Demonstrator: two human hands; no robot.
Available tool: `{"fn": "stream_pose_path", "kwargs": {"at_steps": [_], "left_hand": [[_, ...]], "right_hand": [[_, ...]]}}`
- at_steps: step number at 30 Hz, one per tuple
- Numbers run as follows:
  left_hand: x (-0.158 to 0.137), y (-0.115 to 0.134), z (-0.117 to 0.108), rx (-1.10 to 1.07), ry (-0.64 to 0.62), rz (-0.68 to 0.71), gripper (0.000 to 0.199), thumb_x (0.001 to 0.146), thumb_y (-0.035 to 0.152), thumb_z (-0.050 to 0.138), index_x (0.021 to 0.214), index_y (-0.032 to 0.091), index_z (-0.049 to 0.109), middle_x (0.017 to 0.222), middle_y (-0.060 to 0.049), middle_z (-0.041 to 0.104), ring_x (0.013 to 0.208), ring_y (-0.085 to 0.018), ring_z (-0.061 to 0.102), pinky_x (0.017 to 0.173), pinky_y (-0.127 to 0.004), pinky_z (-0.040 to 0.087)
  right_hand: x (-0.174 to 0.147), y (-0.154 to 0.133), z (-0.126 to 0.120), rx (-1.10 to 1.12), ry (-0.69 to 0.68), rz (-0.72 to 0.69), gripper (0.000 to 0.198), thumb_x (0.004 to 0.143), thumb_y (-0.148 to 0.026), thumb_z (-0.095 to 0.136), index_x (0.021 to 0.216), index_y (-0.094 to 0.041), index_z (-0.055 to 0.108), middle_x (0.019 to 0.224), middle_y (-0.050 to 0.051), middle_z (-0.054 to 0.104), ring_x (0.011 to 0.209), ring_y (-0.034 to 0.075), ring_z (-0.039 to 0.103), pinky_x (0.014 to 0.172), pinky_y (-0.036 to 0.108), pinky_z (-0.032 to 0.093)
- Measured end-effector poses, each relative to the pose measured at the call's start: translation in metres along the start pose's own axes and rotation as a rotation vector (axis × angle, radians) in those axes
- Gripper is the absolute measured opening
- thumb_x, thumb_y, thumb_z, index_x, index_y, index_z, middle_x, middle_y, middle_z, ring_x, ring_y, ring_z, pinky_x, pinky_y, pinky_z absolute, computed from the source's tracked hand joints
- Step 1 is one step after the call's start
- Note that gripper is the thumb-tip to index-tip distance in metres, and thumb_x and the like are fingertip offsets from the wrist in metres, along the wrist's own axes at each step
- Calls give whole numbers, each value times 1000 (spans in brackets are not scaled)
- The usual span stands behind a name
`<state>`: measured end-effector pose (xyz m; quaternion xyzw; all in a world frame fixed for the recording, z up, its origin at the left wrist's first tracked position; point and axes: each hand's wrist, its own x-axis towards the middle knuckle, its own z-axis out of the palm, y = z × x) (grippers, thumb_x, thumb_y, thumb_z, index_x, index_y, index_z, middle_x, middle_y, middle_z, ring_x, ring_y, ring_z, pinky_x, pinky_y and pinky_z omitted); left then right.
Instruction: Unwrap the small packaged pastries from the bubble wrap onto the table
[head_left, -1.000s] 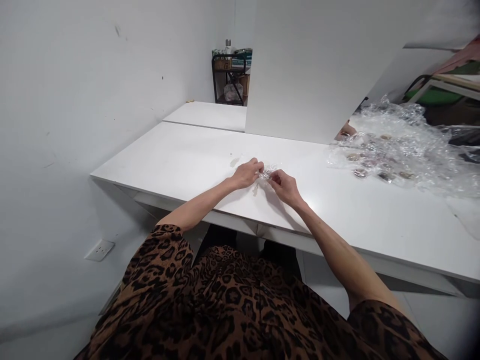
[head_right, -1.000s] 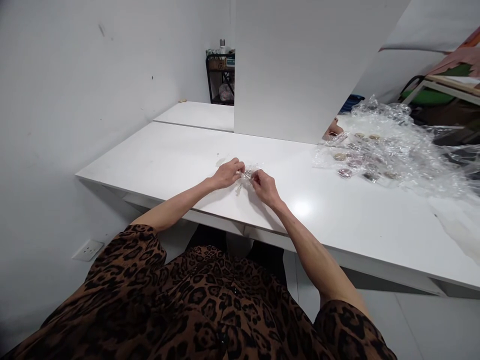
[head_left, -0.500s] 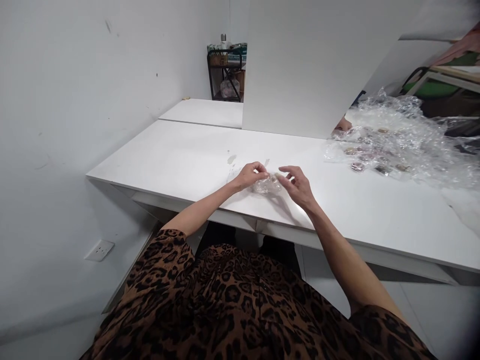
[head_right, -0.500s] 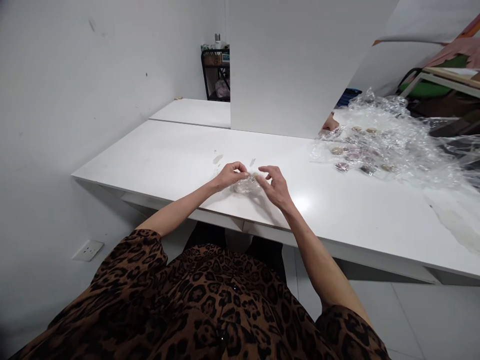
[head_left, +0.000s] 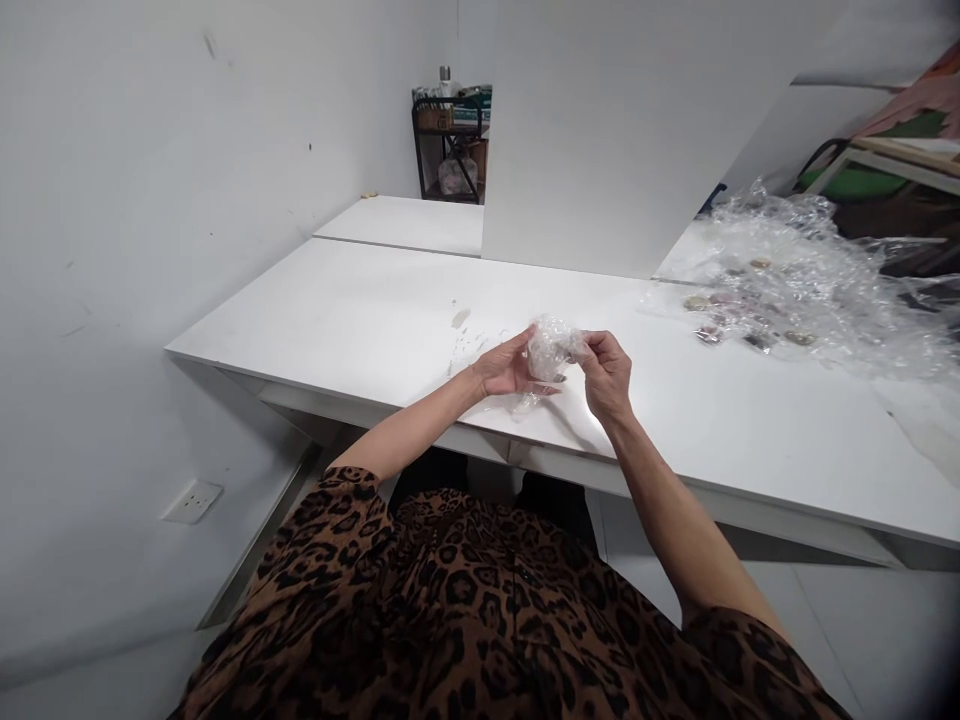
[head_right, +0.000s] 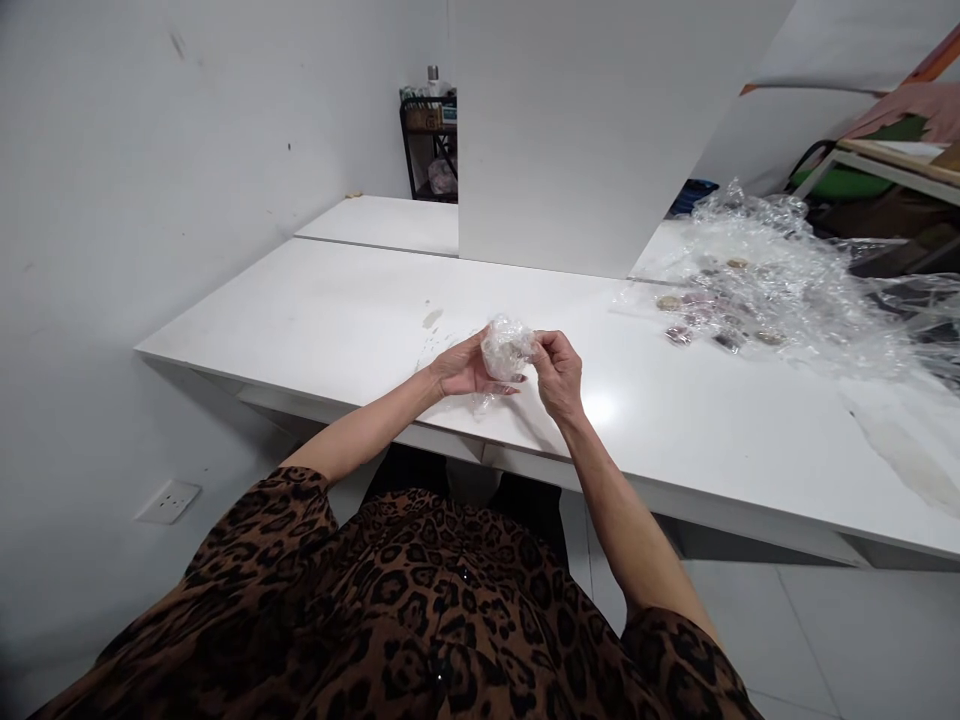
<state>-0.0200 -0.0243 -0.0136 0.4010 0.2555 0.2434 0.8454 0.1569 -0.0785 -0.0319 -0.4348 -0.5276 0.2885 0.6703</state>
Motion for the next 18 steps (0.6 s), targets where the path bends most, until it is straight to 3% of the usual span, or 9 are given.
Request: {"fn": "stream_pose_path", "kwargs": {"at_steps": [2, 4, 7, 11, 15, 18], "left_hand": [[2, -2, 7, -102, -10, 58, 52, 72, 50, 83, 108, 19, 62, 103, -12, 69, 96, -25, 67, 87, -49, 56], [6, -3, 12, -89, 101, 163, 48, 70, 34, 84, 109, 20, 60, 103, -8, 68, 92, -20, 65, 86, -43, 56], [12, -5, 13, -1, 304, 328, 65, 67, 21, 82, 124, 25, 52, 106, -3, 65, 88, -14, 63, 82, -32, 53], [15, -7, 9, 188, 394, 473, 83, 69, 21, 83, 139, 26, 39, 107, -2, 61, 90, -12, 61, 86, -30, 50], [13, -5, 7, 292, 425, 564, 90, 71, 22, 85, 144, 30, 33, 117, -3, 57, 94, -12, 59, 91, -31, 49], [13, -1, 5, 170, 479, 493, 83, 72, 21, 85, 140, 30, 38, 113, -3, 57, 90, -10, 58, 85, -27, 50]], "right_hand": [[0, 1, 4, 64, 48, 38, 36, 79, -52, 74, 84, -22, 55, 79, -1, 57, 72, 12, 54, 72, 28, 49], [0, 3, 5, 137, 133, 110, 41, 73, -53, 78, 80, -22, 51, 77, -1, 55, 70, 11, 54, 69, 27, 50], [1, 2, 2, 283, 230, 232, 49, 68, -60, 81, 82, -22, 54, 83, 0, 58, 73, 11, 57, 66, 26, 53], [-3, -7, -1, 317, 148, 360, 56, 65, -66, 82, 95, -23, 62, 95, 2, 63, 78, 13, 61, 61, 26, 54], [-4, -11, -1, 221, 85, 408, 59, 48, -45, 97, 87, -21, 61, 73, -3, 58, 57, 7, 51, 47, 21, 41], [0, -13, -1, 351, 167, 445, 55, 46, -37, 99, 80, -20, 60, 66, -5, 55, 52, 5, 47, 42, 18, 38]]}}
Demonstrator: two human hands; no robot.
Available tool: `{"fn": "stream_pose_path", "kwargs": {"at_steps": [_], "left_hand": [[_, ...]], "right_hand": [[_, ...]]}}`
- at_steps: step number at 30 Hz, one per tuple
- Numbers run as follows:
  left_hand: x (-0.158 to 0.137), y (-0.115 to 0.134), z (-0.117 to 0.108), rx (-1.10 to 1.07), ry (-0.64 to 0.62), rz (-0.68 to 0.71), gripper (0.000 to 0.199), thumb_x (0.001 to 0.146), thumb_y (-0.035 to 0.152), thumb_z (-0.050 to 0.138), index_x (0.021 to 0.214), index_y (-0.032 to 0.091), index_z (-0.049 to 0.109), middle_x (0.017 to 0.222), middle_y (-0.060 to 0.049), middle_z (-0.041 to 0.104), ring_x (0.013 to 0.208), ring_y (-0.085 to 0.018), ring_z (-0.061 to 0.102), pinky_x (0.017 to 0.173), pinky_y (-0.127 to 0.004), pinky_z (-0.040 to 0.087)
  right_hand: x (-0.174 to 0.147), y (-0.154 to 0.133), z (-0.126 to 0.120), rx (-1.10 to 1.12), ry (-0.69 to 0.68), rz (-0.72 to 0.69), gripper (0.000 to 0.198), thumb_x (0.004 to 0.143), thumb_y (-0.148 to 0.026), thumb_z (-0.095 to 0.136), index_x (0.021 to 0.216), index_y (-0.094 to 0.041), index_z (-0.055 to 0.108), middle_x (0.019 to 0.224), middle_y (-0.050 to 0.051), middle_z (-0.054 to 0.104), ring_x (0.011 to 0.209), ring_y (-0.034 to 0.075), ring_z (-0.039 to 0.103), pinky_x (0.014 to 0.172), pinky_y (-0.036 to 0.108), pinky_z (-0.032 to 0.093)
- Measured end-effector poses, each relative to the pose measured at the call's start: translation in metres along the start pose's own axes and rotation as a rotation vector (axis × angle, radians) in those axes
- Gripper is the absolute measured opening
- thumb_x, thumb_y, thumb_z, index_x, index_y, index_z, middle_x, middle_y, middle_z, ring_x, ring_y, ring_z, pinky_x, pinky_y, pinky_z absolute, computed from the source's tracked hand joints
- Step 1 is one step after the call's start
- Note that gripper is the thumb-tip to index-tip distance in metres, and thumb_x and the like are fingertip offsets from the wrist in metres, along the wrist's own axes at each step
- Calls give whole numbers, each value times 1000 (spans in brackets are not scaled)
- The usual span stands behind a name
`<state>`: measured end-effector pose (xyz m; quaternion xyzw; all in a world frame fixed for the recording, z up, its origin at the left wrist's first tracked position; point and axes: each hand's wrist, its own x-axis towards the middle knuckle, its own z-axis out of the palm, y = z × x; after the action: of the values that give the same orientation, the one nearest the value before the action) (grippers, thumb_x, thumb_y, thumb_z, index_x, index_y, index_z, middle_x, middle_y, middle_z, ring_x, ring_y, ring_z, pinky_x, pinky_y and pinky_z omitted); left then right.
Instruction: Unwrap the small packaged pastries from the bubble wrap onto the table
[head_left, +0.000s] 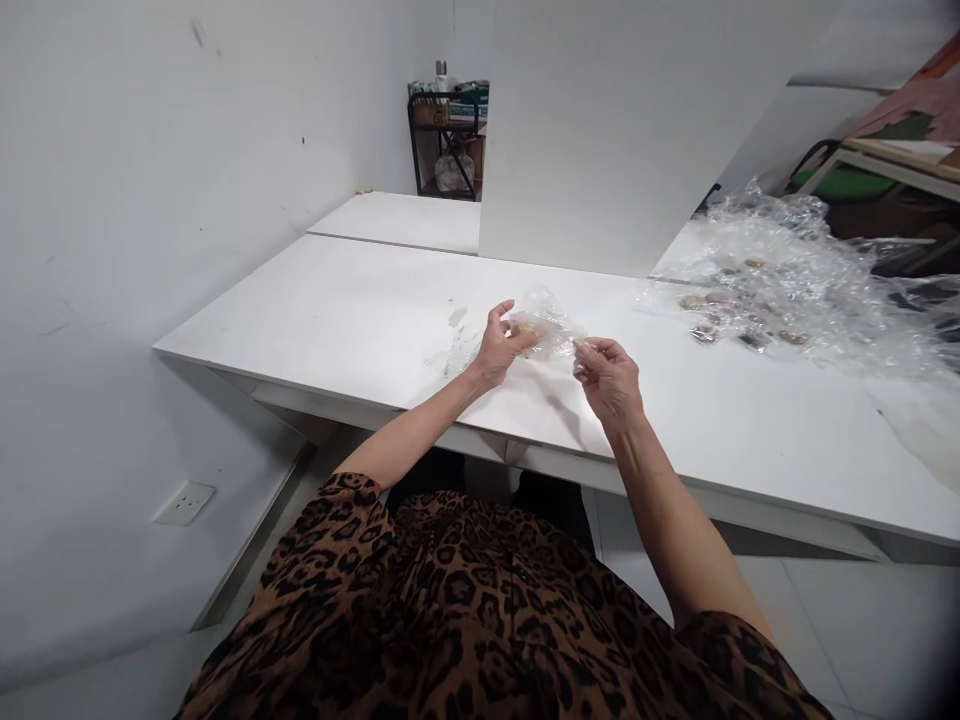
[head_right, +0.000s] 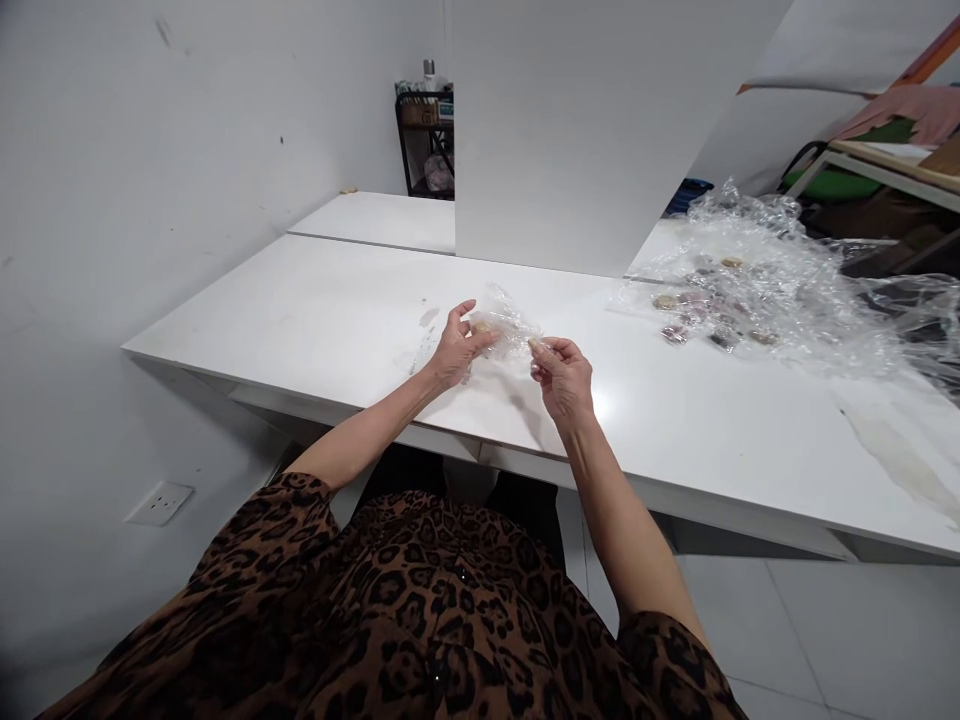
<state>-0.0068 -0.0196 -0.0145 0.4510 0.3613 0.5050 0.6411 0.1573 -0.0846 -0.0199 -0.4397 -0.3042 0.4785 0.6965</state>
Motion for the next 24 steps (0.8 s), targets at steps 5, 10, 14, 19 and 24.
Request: {"fn": "stream_pose_path", "kwargs": {"at_steps": [5, 10, 14, 19, 24], "left_hand": [[-4, 4, -6, -112, -49, -180, 82, 77, 48, 82, 142, 30, 36, 105, -3, 62, 87, -13, 61, 84, -33, 53], [-18, 5, -7, 195, -222, -81, 98, 68, 62, 84, 151, 37, 38, 159, -15, 39, 142, -35, 44, 109, -52, 42], [-17, -5, 4, 378, -336, 137, 96, 66, 49, 89, 150, 33, 45, 168, -12, 25, 152, -38, 29, 120, -52, 33], [0, -16, 10, 229, -173, 40, 62, 93, 34, 61, 152, 27, 43, 142, -12, 59, 133, -30, 55, 112, -51, 44], [0, -5, 6, -113, -122, -28, 43, 97, 36, 61, 139, 32, 55, 126, -5, 69, 124, -25, 62, 102, -43, 53]], "right_hand": [[10, -16, 2, 267, 119, 107, 40, 58, -18, 92, 81, -19, 59, 64, -7, 54, 50, 0, 46, 40, 9, 37], [17, -27, 14, 232, 134, 100, 35, 66, -18, 88, 78, -19, 55, 60, -8, 53, 46, 1, 45, 36, 8, 34], [20, -31, 32, 112, 10, 62, 39, 61, -20, 91, 73, -19, 54, 61, -6, 56, 50, 4, 53, 41, 13, 45], [23, -33, 34, -14, -133, -148, 43, 65, -34, 91, 96, -23, 63, 101, 0, 70, 99, 14, 69, 76, 24, 61], [13, -14, 17, -374, -112, -89, 58, 63, -54, 90, 104, -25, 62, 100, 2, 68, 88, 15, 67, 60, 22, 52]]}}
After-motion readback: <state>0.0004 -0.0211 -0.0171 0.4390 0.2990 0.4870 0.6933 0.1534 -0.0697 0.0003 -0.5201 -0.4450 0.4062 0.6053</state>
